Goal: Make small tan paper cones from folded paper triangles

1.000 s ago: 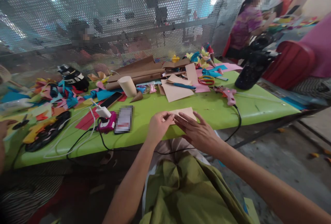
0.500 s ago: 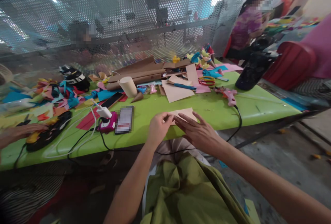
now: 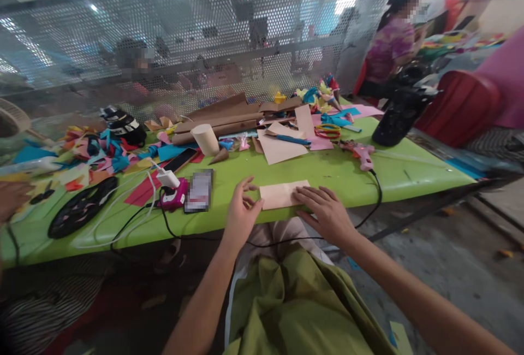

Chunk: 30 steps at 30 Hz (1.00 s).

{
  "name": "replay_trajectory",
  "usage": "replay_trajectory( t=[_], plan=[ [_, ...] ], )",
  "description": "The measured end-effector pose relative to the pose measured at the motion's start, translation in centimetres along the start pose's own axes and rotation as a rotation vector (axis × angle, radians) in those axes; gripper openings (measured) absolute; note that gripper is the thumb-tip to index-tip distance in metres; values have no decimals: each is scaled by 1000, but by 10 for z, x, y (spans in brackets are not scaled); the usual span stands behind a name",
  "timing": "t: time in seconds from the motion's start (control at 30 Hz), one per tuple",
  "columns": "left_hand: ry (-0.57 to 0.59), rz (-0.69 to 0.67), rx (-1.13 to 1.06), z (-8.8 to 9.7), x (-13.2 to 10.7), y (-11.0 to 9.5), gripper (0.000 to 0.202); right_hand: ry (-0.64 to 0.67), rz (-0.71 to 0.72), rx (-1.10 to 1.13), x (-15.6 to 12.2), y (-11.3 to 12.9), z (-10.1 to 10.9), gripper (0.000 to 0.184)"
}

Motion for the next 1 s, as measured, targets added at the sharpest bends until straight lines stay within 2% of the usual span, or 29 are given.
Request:
replay_trajectory(
  t=[0.03, 0.13, 0.2, 0.23, 0.27, 0.37, 0.47, 0.53, 0.6, 0.7, 0.77, 0.87, 0.93, 1.0],
  plan=[
    [25, 30, -47, -2, -6, 2, 47, -40, 13, 6, -2, 4, 6, 35],
    [163, 152, -202, -18, -29, 7, 24, -170, 65, 9, -3, 15, 26, 26],
    [358, 240, -330, -43, -47, 8, 41, -259, 70, -7, 2, 19, 39, 25],
    [421, 273, -392, -54, -53, 6, 46, -294, 64, -15, 6, 21, 44, 25],
    [435, 300, -455, -61, -55, 6, 48, -314, 57, -19, 10, 24, 46, 26],
    [287, 383, -639, -70, -45, 11, 56, -279, 79, -2, 22, 42, 39, 35],
    [116, 468, -823, -71, -29, 23, 54, -235, 146, 56, 26, 63, 30, 44],
    [64, 484, -866, -69, -21, 29, 49, -232, 125, 121, 27, 62, 32, 47],
    [56, 493, -833, -65, -17, 35, 43, -265, 22, 188, 30, 45, 39, 47],
    [74, 513, -766, -63, -16, 42, 41, -284, -182, 330, 39, 6, 47, 42],
    [87, 517, -735, -63, -16, 46, 45, -166, -306, 546, 48, -13, 34, 39],
    [72, 496, -692, -61, -12, 49, 49, 4, -485, 866, 56, -25, 6, 46],
    [38, 444, -700, -57, -7, 47, 50, -26, -589, 969, 57, -30, 0, 48],
    [-1, 396, -738, -53, -3, 43, 55, -135, -665, 1004, 58, -37, 0, 49]
  ],
)
Point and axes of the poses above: each hand's wrist, its own x-axis towards the middle knuckle, its own z-axis out of the back of the hand, y = z × x, the point moved 10 cm from there along x, towards the middle knuckle, and after that the axes turned 10 degrees about x, right-handed, at the moved point
